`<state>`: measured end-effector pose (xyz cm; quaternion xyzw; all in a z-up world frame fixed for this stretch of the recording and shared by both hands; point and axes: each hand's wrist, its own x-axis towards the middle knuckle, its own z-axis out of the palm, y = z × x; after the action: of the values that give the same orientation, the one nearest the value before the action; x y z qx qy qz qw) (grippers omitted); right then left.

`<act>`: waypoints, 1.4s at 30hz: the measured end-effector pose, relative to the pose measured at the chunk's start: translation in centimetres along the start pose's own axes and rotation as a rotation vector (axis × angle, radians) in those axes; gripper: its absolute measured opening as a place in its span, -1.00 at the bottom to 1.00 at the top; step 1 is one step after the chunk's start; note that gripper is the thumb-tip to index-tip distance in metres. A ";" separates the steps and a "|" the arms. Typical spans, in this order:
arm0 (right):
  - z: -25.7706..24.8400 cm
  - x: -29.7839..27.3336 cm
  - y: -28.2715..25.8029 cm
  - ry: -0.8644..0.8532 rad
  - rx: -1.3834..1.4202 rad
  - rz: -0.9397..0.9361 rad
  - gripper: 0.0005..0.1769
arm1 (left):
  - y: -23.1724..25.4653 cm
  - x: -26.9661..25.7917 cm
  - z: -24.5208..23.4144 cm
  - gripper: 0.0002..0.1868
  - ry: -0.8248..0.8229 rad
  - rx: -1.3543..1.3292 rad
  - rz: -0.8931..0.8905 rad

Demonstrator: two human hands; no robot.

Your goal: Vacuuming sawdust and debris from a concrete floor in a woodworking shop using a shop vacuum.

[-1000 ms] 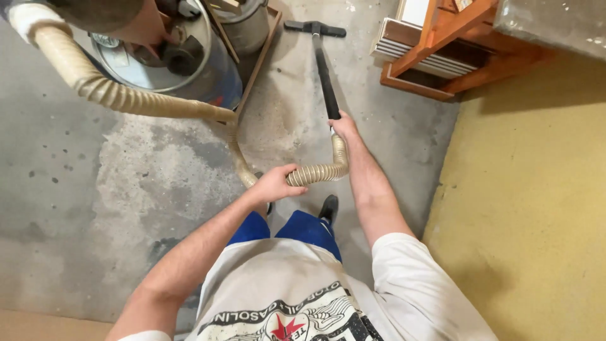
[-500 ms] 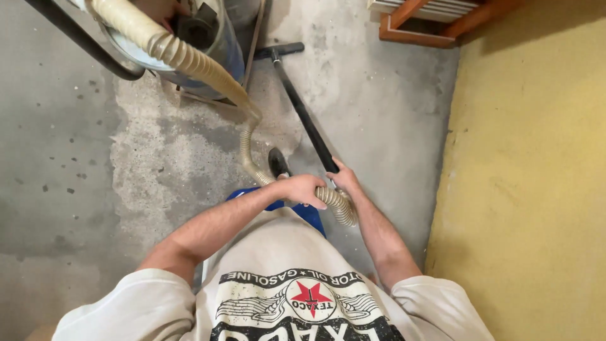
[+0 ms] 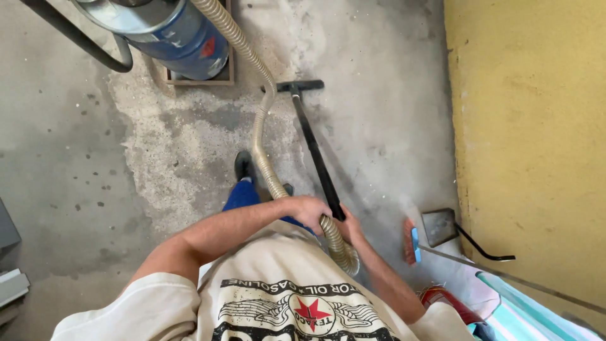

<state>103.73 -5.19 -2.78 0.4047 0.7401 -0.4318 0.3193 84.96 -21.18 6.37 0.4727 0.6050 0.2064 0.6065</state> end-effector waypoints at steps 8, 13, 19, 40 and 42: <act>2.1 7.3 -1.0 0.117 -0.056 -0.007 -0.15 | -3.4 -5.0 2.7 -0.27 0.209 0.013 -0.092; 6.0 12.9 -7.4 0.180 -0.096 -0.053 -0.12 | -6.7 -13.0 2.8 -0.28 0.364 -0.117 -0.088; 15.6 9.2 -9.8 0.268 0.017 0.022 -0.13 | -11.2 -24.4 2.9 -0.26 0.302 -0.045 -0.092; 54.2 -19.4 -10.0 0.272 0.436 0.210 -0.12 | -21.3 -40.8 16.0 -0.20 -0.312 0.315 0.104; 57.7 -21.3 -9.6 0.241 0.416 0.265 -0.10 | -23.0 -41.3 18.6 -0.14 -0.450 0.333 0.059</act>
<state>112.36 -66.71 -6.02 0.6033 0.6087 -0.4779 0.1927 87.32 -71.95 6.36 0.6171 0.4668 0.0116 0.6334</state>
